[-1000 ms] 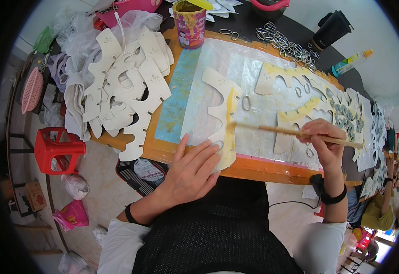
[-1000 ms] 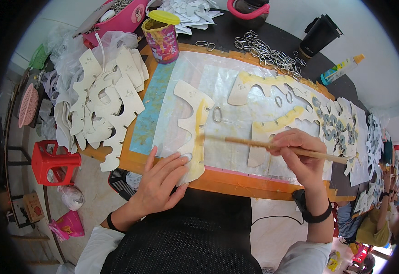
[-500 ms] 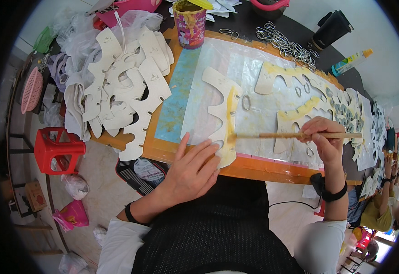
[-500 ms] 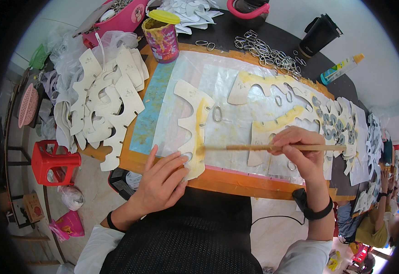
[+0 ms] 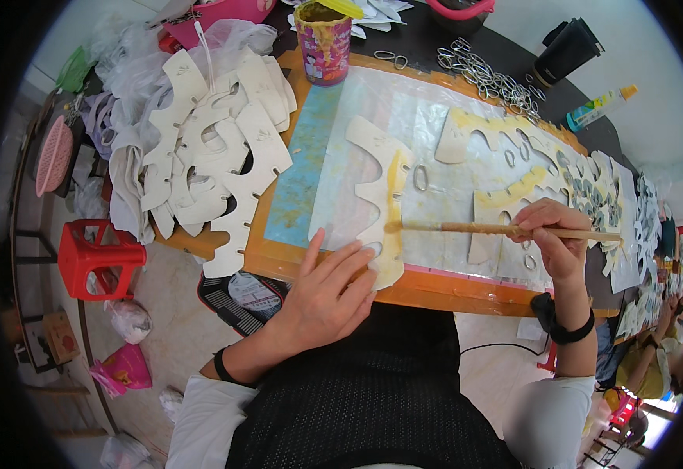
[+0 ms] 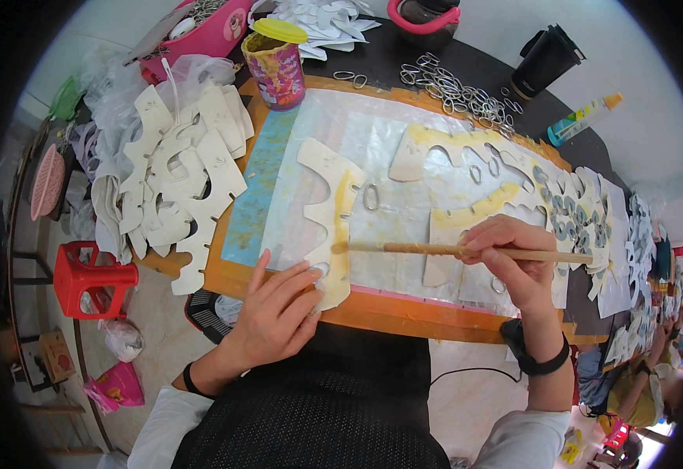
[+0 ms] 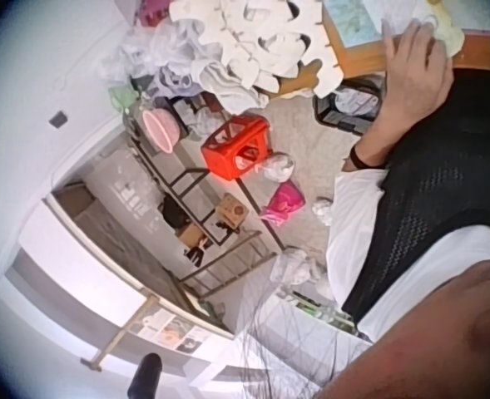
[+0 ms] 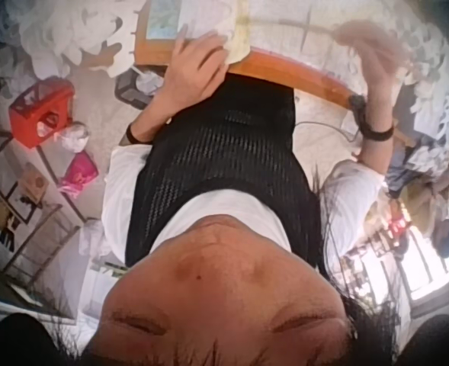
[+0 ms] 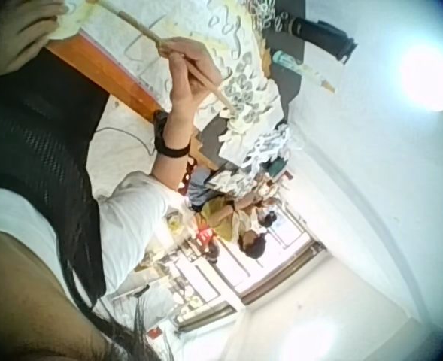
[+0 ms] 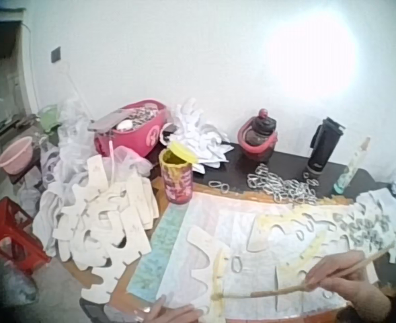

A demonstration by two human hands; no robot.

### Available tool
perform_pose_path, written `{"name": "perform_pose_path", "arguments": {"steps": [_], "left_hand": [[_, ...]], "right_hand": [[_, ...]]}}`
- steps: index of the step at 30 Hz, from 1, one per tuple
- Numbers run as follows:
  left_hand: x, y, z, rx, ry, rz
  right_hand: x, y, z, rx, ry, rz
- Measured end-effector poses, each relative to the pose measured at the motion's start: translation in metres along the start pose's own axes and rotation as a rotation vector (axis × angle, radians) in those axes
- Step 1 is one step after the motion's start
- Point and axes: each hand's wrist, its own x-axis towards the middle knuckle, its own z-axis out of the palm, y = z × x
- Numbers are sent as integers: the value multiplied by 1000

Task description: The person is applying adhesive to shoe components using a brush.

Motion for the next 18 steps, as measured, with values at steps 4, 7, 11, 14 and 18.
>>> {"name": "perform_pose_path", "arguments": {"steps": [4,7,11,14,18], "left_hand": [[0,-1,0,3,1,3],[-1,-1,0,8,2,9],[-1,-2,1,18,6,11],[1,-2,2,22,30,13],[2,-3,2,17,48,12]], "right_hand": [[8,1,7,-146,6,-58],[16,0,13,-224,66,-75],[19,1,11,-235,193,-189],[12,-2,-6,-23,197,-153],[7,-1,-6,53,85,-58]]}}
